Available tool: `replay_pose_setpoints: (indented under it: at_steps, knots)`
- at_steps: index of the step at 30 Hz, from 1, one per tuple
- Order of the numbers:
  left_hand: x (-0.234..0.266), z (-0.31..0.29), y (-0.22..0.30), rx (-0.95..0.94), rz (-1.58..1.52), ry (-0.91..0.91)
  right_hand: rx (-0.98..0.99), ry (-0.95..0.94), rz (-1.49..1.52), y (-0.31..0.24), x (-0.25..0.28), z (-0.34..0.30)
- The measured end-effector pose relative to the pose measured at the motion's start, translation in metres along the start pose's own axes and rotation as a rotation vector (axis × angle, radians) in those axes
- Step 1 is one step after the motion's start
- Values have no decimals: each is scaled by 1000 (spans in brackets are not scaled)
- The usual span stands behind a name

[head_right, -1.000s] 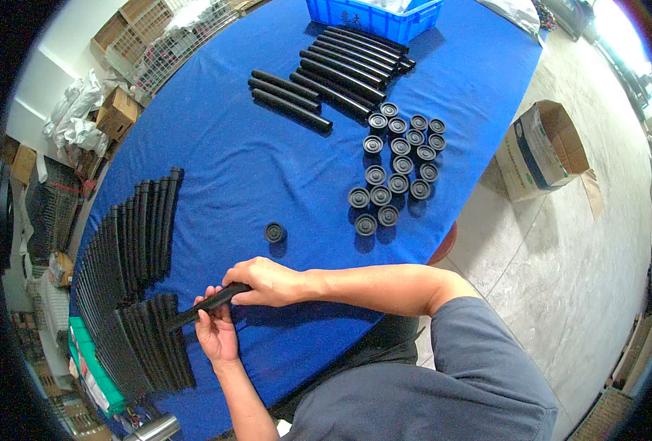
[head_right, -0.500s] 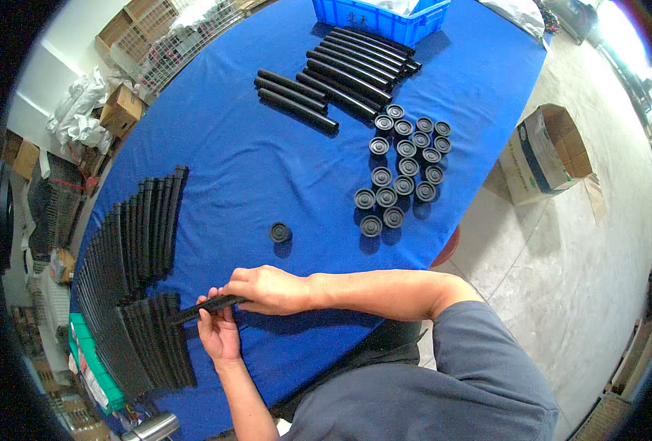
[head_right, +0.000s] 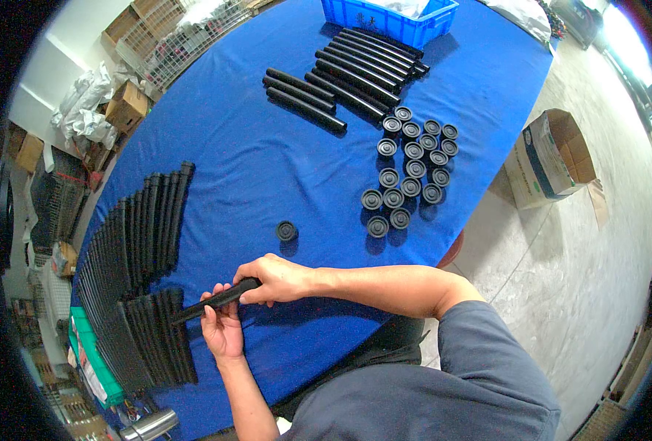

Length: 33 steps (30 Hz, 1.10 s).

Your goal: The person inserts a plastic end cap into a black plastic tube by hand.

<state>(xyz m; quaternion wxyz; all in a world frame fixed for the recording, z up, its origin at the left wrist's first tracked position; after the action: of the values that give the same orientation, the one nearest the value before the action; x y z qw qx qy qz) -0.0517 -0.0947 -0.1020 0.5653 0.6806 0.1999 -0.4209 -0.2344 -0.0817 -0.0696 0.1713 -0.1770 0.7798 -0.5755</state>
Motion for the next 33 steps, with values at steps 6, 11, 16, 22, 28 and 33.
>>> replay_pose_setpoints:
  at_steps: [6,11,16,22,28,33]
  knots:
    - [5,0,1,2,-21,17,588,248,-319,-24,-2,-15]
    - [-1,1,1,-13,-29,8,225,109,-189,-8,5,-3]
    - [3,1,1,2,-14,19,671,340,-465,-22,-1,-14]
    - [-4,1,-1,-9,25,43,451,178,-284,-5,0,-3]
    - [5,-2,0,-21,4,35,342,160,-213,-11,1,-6]
    - [0,0,-2,14,1,90,610,302,-373,-16,0,-12]
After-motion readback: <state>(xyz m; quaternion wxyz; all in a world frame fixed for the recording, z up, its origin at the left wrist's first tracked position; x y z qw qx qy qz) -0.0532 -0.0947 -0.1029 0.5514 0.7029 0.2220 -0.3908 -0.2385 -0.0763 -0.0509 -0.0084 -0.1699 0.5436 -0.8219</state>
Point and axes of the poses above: each hand's wrist, its own z-axis towards the middle knuckle, its own x-axis out of the back of the hand, y = z × x, the point moved 7 cm from there along z, towards the middle knuckle, and after that the axes turned 4 degrees about -x, right-handed, at the moved point
